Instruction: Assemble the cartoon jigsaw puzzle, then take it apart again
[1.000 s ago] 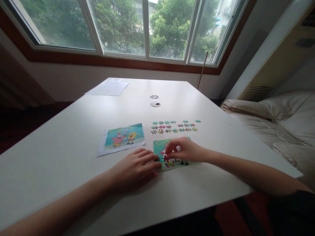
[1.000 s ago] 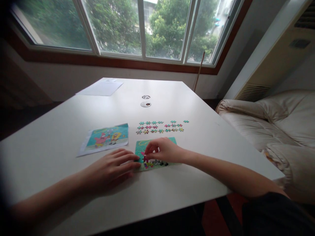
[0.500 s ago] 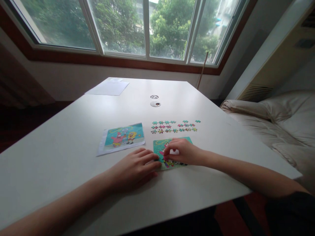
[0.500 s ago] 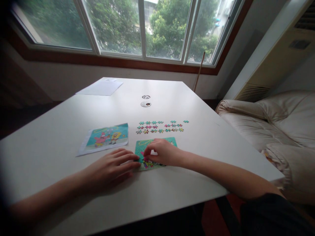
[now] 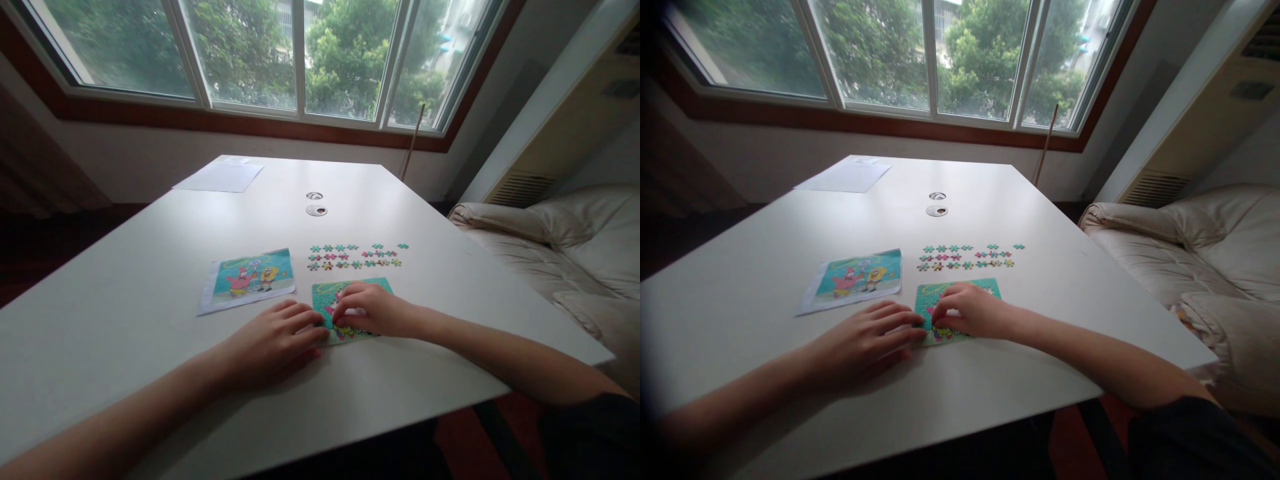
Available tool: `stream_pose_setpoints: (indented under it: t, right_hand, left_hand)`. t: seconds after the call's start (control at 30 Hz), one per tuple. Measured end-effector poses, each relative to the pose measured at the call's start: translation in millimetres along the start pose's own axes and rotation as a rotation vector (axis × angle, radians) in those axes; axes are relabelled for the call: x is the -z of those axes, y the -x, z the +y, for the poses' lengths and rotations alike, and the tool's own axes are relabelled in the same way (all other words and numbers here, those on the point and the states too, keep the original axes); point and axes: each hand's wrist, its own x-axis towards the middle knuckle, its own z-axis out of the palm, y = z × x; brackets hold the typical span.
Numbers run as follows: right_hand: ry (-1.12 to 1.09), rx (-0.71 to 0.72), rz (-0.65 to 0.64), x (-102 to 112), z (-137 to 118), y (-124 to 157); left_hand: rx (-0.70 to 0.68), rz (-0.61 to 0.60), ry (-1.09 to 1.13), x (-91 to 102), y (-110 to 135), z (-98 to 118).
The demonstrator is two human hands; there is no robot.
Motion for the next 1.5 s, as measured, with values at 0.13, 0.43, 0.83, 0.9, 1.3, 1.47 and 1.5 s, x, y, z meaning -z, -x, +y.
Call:
stream_pose_setpoints:
  t: [0.13,0.43,0.83,0.9,1.3,1.47,1.5]
  right_hand:
    - [0.016,-0.004,0.003,-0.2,0.8,-0.4]
    - [0.082,-0.013,0.010,-1.7,-1.2,2.7]
    - [0.335,-0.320,-0.230,63.2,-2.0,34.3]
    - [0.321,-0.386,-0.288,70.9,2.0,44.6]
    - [0.310,-0.469,-0.389,68.7,0.2,48.4]
    - [0.332,-0.475,-0.386,68.7,-3.1,46.3]
    - [0.337,-0.469,-0.387,69.0,-2.9,46.5]
  left_hand:
    - [0.008,-0.003,-0.001,-0.2,-0.8,0.0]
    - [-0.005,0.012,-0.011,-1.2,0.4,0.9]
    - [0.042,0.000,-0.023,1.3,-0.4,2.2]
    - [0.057,0.006,-0.034,1.7,-0.9,3.0]
    - [0.231,-0.032,-0.131,-3.0,-3.1,14.8]
    - [0.238,-0.047,-0.159,-3.5,-2.3,17.7]
    - [0.237,-0.047,-0.160,-3.8,-2.1,17.6]
